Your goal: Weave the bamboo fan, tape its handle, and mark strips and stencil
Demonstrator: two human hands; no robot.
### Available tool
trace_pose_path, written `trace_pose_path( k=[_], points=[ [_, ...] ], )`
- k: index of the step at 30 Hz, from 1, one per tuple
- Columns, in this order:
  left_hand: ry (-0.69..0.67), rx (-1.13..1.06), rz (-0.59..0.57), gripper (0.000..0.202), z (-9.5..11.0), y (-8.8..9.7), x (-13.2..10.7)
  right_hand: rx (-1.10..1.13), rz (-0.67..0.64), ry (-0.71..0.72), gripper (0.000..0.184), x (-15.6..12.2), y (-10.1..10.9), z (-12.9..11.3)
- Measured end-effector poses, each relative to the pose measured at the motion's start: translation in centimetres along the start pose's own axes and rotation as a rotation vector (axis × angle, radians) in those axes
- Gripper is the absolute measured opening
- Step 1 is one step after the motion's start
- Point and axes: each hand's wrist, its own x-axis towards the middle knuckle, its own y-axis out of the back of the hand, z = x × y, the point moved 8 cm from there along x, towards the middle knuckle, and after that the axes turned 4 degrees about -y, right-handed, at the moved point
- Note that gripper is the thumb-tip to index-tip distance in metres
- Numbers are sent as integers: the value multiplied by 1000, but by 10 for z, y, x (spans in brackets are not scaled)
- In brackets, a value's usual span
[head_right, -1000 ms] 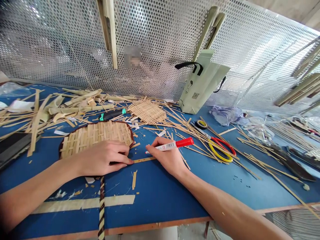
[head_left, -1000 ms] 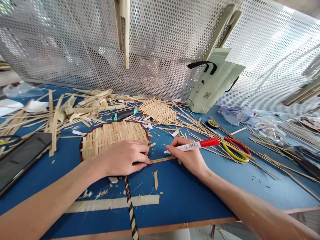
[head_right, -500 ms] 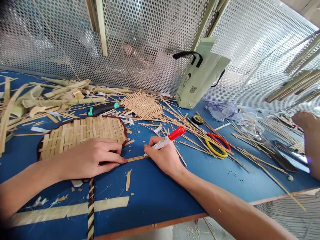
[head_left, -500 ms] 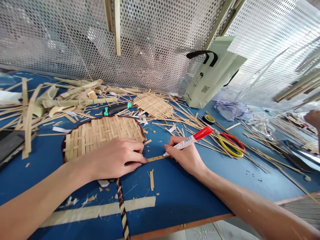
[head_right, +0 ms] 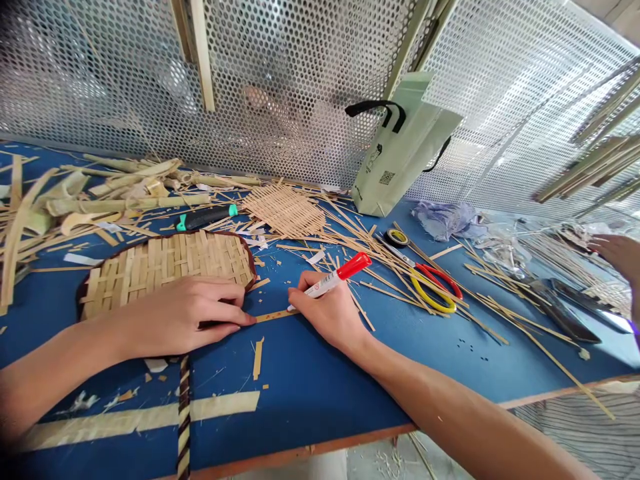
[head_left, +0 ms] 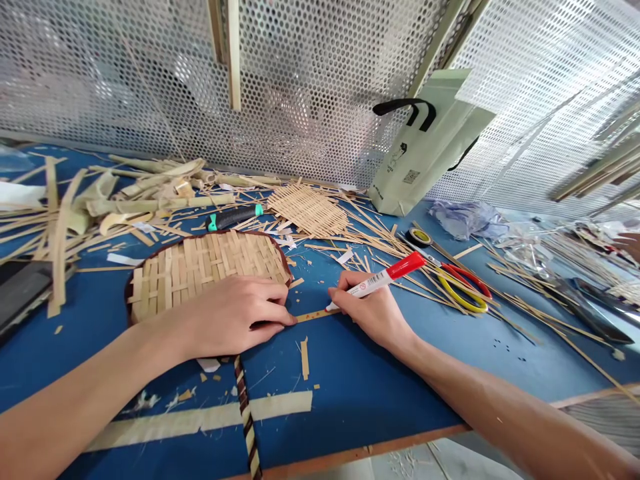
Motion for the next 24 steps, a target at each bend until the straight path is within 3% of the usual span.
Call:
trace_pose_path(
  k=[24],
  points=[
    [8, -6, -1, 23, 0, 0, 1, 22, -8, 3, 31, 0, 0, -3]
  ],
)
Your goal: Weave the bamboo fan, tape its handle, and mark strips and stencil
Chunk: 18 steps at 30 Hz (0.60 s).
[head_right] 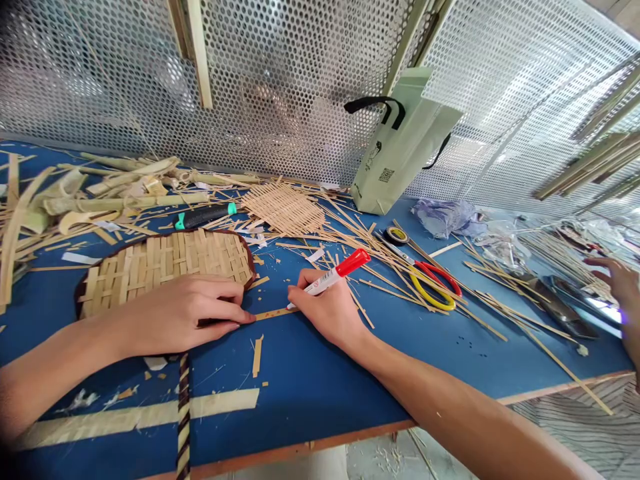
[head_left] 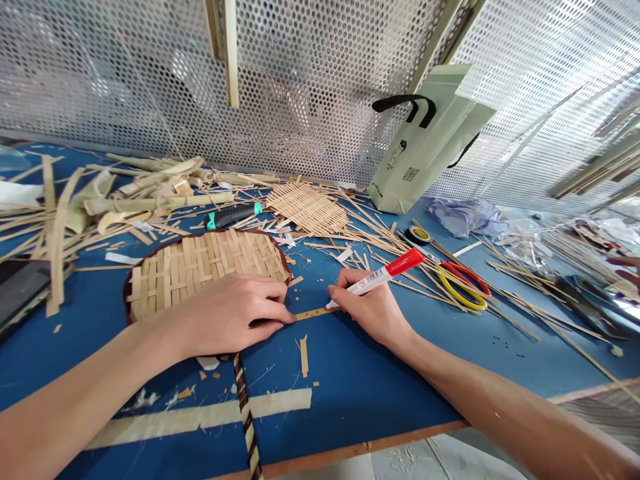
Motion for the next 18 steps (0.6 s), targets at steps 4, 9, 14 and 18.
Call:
trace_pose_path(
  k=[4, 9, 14, 18],
  points=[
    [-2, 1, 4, 24, 0, 0, 0, 29, 14, -20, 30, -1, 3, 0],
    [12, 2, -1, 25, 0, 1, 0, 87, 39, -79, 28, -1, 6, 3],
    [9, 9, -9, 25, 0, 1, 1, 55, 38, -47, 29, -1, 5, 1],
    [3, 5, 1, 24, 1, 2, 1, 36, 39, -47, 29, -1, 5, 2]
  ],
)
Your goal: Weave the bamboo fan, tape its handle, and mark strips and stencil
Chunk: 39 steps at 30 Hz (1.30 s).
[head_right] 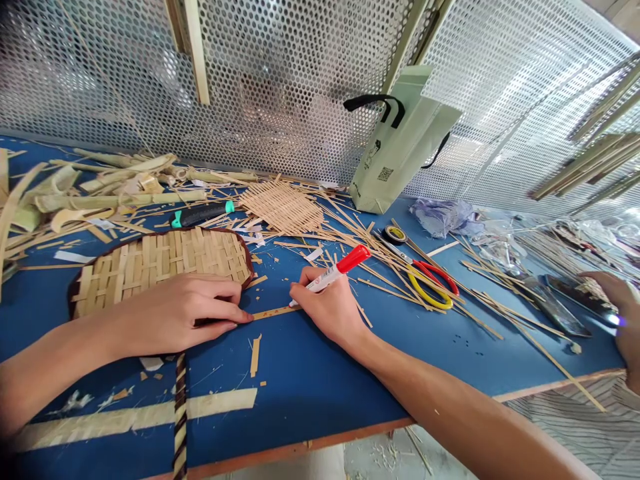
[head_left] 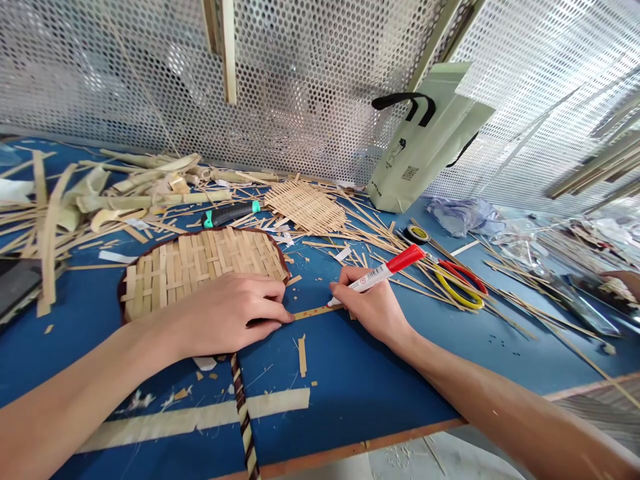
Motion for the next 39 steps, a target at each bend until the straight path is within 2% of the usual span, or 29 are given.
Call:
trace_pose_path(
  k=[18, 30, 39],
  points=[
    [3, 7, -3, 26, -1, 0, -1, 33, 28, 11, 29, -2, 2, -2],
    [12, -22, -12, 25, -1, -1, -1, -37, -43, 34, 28, -1, -4, -1],
    [11, -25, -7, 24, -1, -1, -1, -50, -29, 12, 28, -2, -3, -2]
  ],
)
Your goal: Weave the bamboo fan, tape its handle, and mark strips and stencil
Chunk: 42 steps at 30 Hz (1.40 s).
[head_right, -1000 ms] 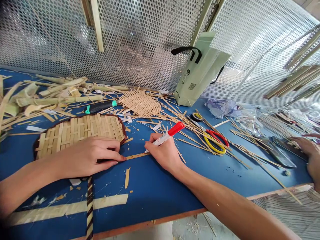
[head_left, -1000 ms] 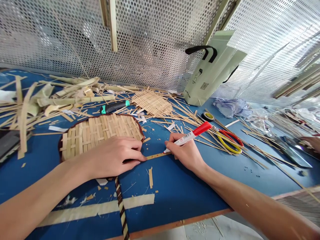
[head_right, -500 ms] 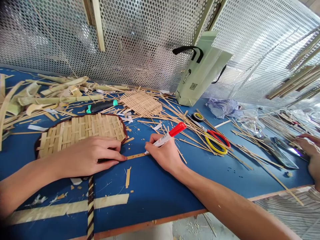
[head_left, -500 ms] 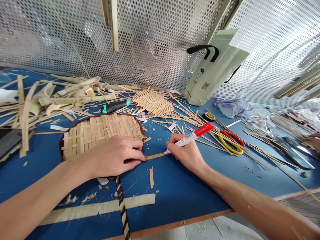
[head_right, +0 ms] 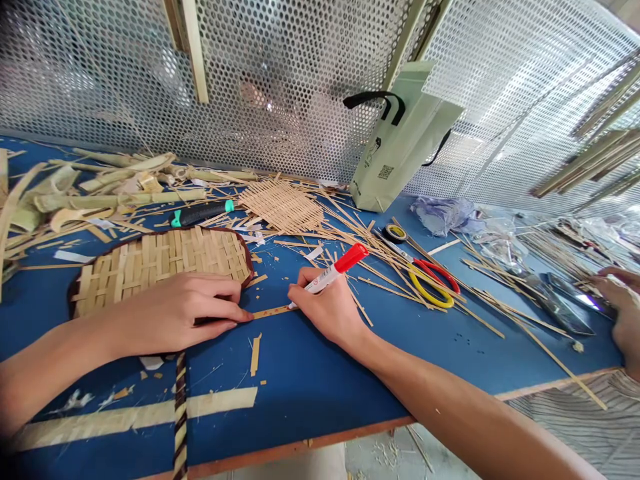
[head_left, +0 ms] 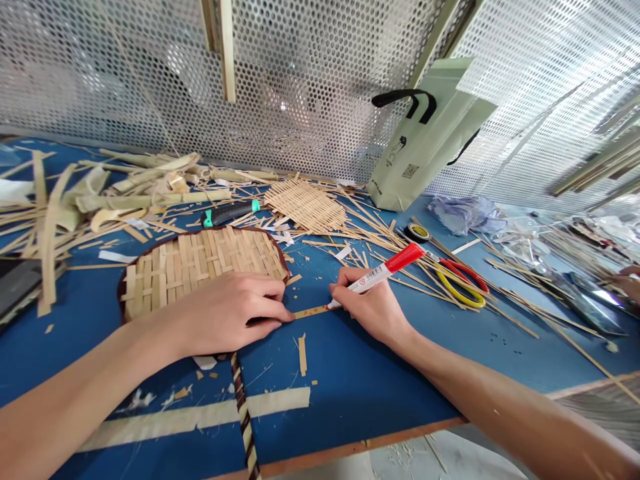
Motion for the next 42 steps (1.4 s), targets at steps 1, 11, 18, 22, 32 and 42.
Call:
trace_pose_path(
  k=[1, 11, 18, 22, 32, 42],
  points=[
    [0, 1, 1, 24, 0, 0, 0, -2, 0, -1, 28, 0, 0, 0],
    [4, 7, -17, 25, 0, -1, 0, 264, 123, 46, 32, 7, 17, 5],
    [8, 7, -22, 26, 0, -1, -1, 409, 291, 169, 29, 13, 55, -3],
    [13, 26, -13, 27, 0, 1, -3, 400, 255, 178, 27, 15, 55, -6],
    [77, 3, -26, 33, -2, 3, -2, 376, 200, 238, 34, 19, 50, -7],
    [63, 123, 176, 28, 1, 33, -7, -124, -7, 385, 36, 7, 27, -26]
  ],
)
